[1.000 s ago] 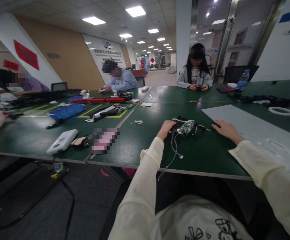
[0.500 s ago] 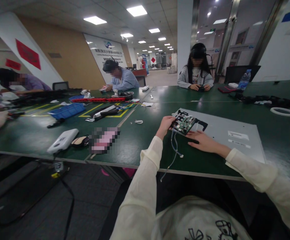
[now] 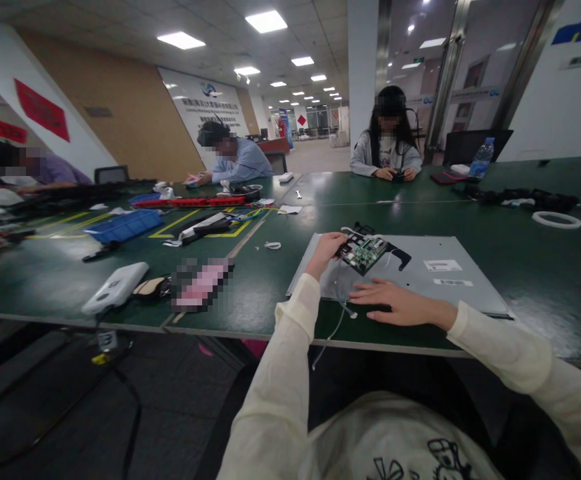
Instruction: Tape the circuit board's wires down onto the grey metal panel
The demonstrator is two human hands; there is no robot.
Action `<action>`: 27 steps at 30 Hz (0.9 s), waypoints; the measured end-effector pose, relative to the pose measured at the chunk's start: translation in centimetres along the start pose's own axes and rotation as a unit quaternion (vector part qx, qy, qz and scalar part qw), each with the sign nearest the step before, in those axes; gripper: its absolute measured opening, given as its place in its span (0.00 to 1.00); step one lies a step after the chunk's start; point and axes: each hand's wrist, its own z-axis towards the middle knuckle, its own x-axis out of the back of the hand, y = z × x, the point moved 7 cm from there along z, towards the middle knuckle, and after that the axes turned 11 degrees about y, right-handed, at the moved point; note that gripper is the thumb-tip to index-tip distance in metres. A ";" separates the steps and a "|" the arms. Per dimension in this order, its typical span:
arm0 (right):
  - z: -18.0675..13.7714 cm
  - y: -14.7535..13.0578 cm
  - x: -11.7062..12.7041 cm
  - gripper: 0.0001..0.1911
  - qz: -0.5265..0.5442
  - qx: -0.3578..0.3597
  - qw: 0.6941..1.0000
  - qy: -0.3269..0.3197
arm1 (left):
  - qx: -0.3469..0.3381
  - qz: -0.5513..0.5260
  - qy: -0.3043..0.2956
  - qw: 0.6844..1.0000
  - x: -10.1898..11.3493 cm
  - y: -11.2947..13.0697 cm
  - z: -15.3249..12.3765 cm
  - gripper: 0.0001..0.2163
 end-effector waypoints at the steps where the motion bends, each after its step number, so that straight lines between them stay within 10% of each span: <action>1: -0.1 -0.4 0.0 0.25 0.001 0.012 1.000 0.000 | 0.000 0.007 -0.005 1.000 -0.1 -0.1 0.0 0.09; 27: -1.8 -5.9 -0.9 0.28 -0.032 0.144 0.989 0.008 | -0.060 0.258 -0.249 0.931 -2.6 1.4 1.3 0.19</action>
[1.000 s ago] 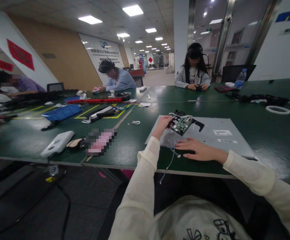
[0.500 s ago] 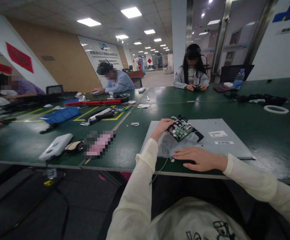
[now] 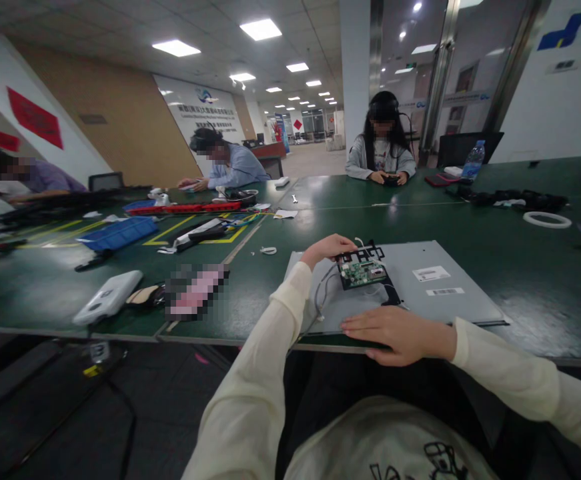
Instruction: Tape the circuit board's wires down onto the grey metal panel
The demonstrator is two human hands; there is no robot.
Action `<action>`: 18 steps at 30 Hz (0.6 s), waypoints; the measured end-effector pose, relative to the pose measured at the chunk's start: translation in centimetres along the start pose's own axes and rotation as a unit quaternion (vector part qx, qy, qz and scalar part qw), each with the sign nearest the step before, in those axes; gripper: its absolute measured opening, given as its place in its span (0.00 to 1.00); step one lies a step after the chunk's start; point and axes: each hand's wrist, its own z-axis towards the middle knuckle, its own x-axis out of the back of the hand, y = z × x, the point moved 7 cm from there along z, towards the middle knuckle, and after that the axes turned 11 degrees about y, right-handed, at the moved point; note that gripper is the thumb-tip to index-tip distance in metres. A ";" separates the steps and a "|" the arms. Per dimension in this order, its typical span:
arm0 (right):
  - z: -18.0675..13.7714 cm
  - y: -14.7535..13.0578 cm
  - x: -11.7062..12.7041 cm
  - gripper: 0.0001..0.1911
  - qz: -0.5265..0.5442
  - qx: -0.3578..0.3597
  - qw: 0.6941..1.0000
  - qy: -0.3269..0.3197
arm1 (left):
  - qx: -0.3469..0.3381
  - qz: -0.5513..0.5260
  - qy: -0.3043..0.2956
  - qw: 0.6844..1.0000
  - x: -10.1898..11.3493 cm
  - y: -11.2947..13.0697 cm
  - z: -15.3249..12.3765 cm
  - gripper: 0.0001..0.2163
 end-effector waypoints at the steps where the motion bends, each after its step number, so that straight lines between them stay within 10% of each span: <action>1: 0.0 -0.1 0.0 0.28 0.001 0.006 1.000 0.003 | -0.008 0.008 -0.009 1.000 -0.6 -0.1 0.3 0.20; 10: 0.2 -0.3 0.1 0.28 0.005 0.016 1.000 0.011 | -0.126 0.071 -0.022 0.989 -3.1 0.9 2.0 0.21; 18: 0.2 -0.5 0.0 0.26 -0.017 0.008 1.000 0.007 | -0.105 0.244 -0.036 0.963 -0.1 2.7 -0.5 0.28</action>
